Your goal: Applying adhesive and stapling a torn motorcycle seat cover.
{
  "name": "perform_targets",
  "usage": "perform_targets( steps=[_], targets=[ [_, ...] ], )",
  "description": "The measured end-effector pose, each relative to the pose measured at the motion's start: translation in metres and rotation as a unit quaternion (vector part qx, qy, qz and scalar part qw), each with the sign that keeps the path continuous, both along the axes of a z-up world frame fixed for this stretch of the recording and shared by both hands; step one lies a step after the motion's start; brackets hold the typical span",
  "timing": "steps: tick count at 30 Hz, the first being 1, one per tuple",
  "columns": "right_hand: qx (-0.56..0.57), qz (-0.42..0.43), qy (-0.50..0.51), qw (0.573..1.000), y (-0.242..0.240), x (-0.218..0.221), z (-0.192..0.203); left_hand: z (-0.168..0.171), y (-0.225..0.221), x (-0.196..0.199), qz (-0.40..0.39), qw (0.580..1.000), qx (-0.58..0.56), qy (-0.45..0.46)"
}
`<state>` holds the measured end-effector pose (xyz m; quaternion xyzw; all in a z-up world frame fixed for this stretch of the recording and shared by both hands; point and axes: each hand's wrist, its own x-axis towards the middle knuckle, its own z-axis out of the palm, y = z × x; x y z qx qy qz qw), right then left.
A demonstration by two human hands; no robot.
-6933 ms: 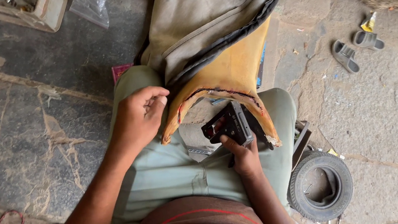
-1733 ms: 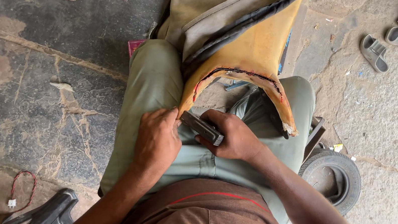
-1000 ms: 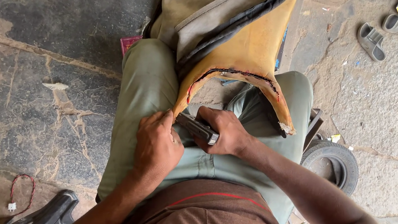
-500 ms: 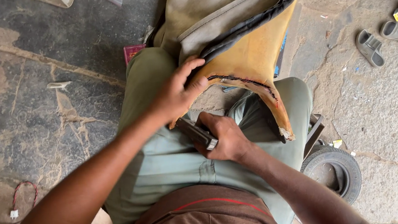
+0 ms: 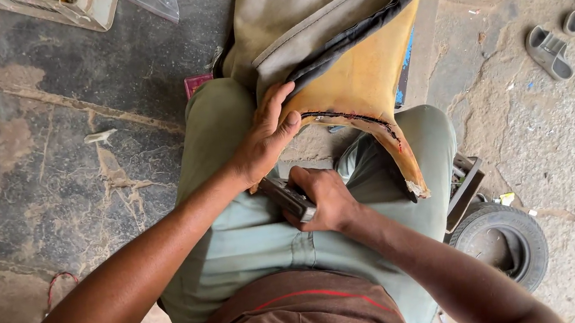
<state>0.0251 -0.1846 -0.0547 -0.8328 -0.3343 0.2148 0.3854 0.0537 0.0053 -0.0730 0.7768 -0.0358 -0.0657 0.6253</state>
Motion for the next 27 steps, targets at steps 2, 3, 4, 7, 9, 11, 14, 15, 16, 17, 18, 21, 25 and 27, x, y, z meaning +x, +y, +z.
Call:
perform_targets(
  steps=[2,3,4,7,9,11,14,15,16,17,18,21,25,27],
  targets=[
    [0.009,0.001,-0.003,1.000,0.000,0.000,-0.002,0.002,0.000,0.000,-0.001,1.000,0.003,0.000],
    [0.016,0.002,-0.006,1.000,0.000,0.001,-0.003,0.004,0.000,0.000,-0.001,1.000,0.004,0.000],
    [0.016,0.003,-0.006,1.000,-0.003,0.002,-0.003,0.003,0.001,0.000,-0.001,1.000,0.004,0.000],
    [0.059,0.025,0.002,0.998,-0.014,0.008,0.001,0.002,0.005,0.005,-0.005,0.996,-0.091,0.005],
    [0.123,0.035,0.025,0.991,-0.020,0.007,0.010,0.000,0.013,0.005,0.035,0.980,-0.187,0.056],
    [0.105,0.009,0.067,0.992,-0.036,0.005,0.003,0.016,0.027,-0.004,0.059,0.983,-0.164,0.062],
    [0.122,-0.047,0.159,0.979,-0.056,0.001,-0.004,0.054,0.042,-0.030,0.077,0.986,0.009,0.147],
    [0.157,-0.074,0.207,0.963,-0.062,0.001,-0.006,0.069,0.046,-0.041,0.069,0.960,0.158,0.222],
    [0.158,-0.074,0.207,0.963,-0.061,0.002,-0.003,0.066,0.042,-0.055,0.069,0.959,0.160,0.222],
    [0.192,-0.082,0.215,0.954,-0.060,0.003,-0.001,0.064,0.039,-0.069,0.057,0.975,0.157,0.147],
    [0.226,-0.089,0.222,0.944,-0.059,0.004,0.002,0.061,0.035,-0.084,0.044,0.985,0.153,0.071],
    [0.262,-0.130,0.277,0.915,-0.052,0.002,0.007,0.070,0.010,-0.095,0.073,0.938,0.335,-0.041],
    [0.221,-0.111,0.215,0.945,-0.059,-0.001,0.000,0.052,0.000,-0.098,0.113,0.927,0.350,-0.066],
    [0.203,-0.112,0.239,0.943,-0.059,-0.001,-0.004,0.054,-0.001,-0.099,0.118,0.910,0.391,-0.077]
  ],
)
